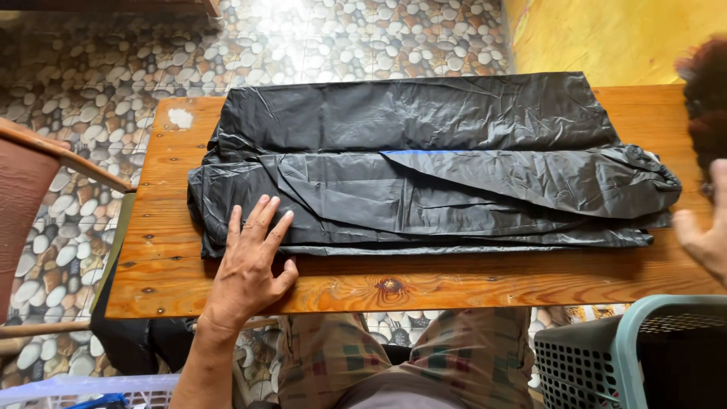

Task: The person folds a large black plastic sheet on a wooden table, using a feather duster to smooth the surface. They fold the sheet multiple times into a compact rectangular shape, pressing down to secure the folds.

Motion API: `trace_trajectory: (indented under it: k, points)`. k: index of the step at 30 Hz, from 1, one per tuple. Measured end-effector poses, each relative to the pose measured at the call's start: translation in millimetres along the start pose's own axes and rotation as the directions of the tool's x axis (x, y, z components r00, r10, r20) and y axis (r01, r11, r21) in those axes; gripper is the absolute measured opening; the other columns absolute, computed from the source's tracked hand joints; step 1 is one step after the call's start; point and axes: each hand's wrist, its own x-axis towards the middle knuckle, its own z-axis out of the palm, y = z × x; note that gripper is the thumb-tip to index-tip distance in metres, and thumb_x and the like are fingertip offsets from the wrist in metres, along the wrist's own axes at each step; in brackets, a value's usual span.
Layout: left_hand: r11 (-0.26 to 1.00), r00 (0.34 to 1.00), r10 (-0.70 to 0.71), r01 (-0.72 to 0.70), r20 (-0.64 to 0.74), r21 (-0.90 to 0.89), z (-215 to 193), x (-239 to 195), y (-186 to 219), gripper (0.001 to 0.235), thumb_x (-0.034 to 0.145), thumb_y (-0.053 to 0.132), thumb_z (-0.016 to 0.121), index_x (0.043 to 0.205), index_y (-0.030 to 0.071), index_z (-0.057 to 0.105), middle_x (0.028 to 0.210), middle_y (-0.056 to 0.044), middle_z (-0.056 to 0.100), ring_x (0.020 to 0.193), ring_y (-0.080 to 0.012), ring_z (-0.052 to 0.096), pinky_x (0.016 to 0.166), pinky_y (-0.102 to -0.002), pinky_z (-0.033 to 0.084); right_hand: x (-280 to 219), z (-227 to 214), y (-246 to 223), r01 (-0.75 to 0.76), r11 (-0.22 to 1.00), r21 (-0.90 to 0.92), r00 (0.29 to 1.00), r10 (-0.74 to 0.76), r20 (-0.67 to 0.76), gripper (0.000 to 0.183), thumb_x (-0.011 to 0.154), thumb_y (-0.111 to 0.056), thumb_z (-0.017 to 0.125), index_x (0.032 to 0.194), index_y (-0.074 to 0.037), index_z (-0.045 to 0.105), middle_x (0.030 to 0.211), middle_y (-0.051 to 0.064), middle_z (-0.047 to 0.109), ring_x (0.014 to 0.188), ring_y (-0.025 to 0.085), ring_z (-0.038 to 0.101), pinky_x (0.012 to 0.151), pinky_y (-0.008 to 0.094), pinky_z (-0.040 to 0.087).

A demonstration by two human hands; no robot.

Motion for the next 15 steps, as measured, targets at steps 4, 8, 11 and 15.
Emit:
trace_trajectory:
  k: [4,8,11,15]
  points:
    - [0.998,0.997,0.050,-0.052,0.056,0.022,2,7,-4,0.072,0.078,0.018,0.062,0.147,0.003,0.050,0.158,-0.022,0.042,0.152,-0.0355,0.036,0.126,-0.059,0.020,24,-12,-96,0.337,0.917,-0.215,0.939,-0.310,0.151,0.096,0.068,-0.045,0.072,0.151,0.001,0.061,0.149,0.025,0.065,0.144,0.050,0.059,0.122,0.057,0.047]
    - [0.992,0.990,0.107,-0.112,0.095,0.053,4,12,-6,0.067,0.079,0.020,0.063,0.143,0.005,0.054,0.154,-0.020,0.049,0.147,-0.0365,0.042,0.123,-0.058,0.027,21,7,-139,0.392,0.918,0.055,0.831,-0.380,0.406,0.108,0.070,-0.050,0.066,0.165,-0.023,0.021,0.172,0.006,0.019,0.160,0.028,0.013,0.126,0.053,0.008]
    - [0.988,0.988,0.130,-0.136,0.088,0.065,1,12,-7,0.058,0.083,0.021,0.064,0.138,0.005,0.059,0.150,-0.019,0.053,0.143,-0.0375,0.046,0.120,-0.055,0.032,20,23,-141,0.424,0.905,0.030,0.812,-0.394,0.431,0.103,0.070,-0.044,0.067,0.163,-0.024,0.028,0.168,0.006,0.031,0.157,0.030,0.024,0.126,0.052,0.014]
    - [0.983,0.984,0.171,-0.173,0.042,0.059,-1,15,-8,0.045,0.087,0.013,0.065,0.131,0.005,0.064,0.142,-0.017,0.061,0.137,-0.0356,0.054,0.117,-0.053,0.039,17,31,-143,0.514,0.837,-0.188,0.840,-0.446,0.308,0.097,0.067,-0.031,0.066,0.159,-0.016,0.042,0.159,0.006,0.052,0.148,0.028,0.048,0.131,0.053,0.027]
